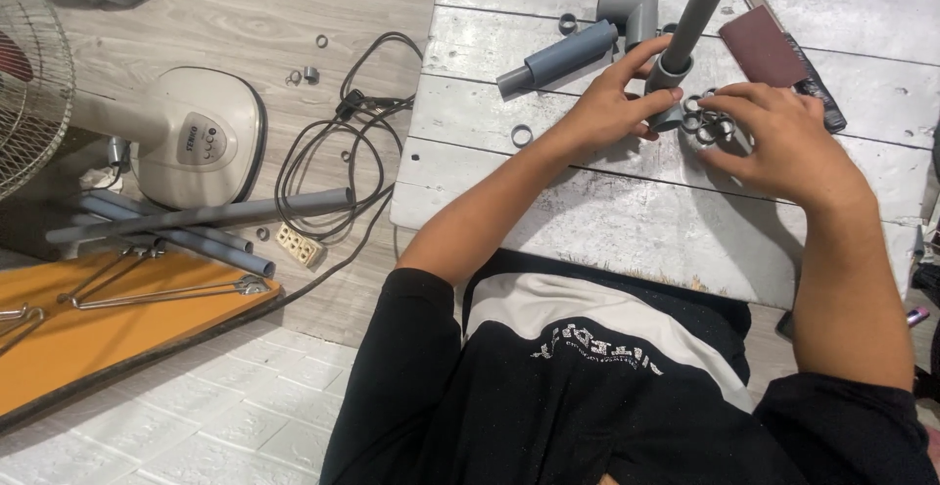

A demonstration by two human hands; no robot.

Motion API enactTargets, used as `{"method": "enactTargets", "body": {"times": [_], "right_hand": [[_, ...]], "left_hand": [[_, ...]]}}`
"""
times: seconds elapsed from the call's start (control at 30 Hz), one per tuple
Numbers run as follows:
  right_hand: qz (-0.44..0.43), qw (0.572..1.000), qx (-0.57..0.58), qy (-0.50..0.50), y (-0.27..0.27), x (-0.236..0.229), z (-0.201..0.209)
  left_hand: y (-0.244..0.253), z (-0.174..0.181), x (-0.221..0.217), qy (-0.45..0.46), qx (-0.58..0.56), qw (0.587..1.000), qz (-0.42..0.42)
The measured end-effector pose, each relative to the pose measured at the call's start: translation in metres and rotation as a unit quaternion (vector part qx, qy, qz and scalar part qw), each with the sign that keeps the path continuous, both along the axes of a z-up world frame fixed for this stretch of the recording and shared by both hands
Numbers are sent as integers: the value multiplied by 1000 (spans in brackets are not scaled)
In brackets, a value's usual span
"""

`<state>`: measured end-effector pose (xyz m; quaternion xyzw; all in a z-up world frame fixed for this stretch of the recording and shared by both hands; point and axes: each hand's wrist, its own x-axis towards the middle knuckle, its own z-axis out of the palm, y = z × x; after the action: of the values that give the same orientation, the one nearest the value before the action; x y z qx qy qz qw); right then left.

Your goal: The person assembles gray PVC pipe fittings on a white table. They connect a straight pipe to an elbow joint and then attach a multi-hole connector to the end of the pipe. The person handles the components by hand, aligning and pushing them together to form a structure.

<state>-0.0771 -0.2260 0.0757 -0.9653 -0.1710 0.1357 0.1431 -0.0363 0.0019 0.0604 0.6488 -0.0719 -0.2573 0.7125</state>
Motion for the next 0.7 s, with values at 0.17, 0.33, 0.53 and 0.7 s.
{"method": "enactTargets", "body": {"times": [0.17,0.33,0.53,0.7], "right_hand": [[-9,1000,9,-22,-5,1,-7],[13,997,49,-63,-9,0,-12],[-5,999,35,-26,-2,0,1],[-13,999,40,-16,1,0,3]], "left_hand": [[0,-2,1,-22,10,1000,-3],[-1,-8,2,-28,9,1000,1],[-4,-21,7,-41,26,999,-5],[-5,-38,11,-76,22,997,-10]]}}
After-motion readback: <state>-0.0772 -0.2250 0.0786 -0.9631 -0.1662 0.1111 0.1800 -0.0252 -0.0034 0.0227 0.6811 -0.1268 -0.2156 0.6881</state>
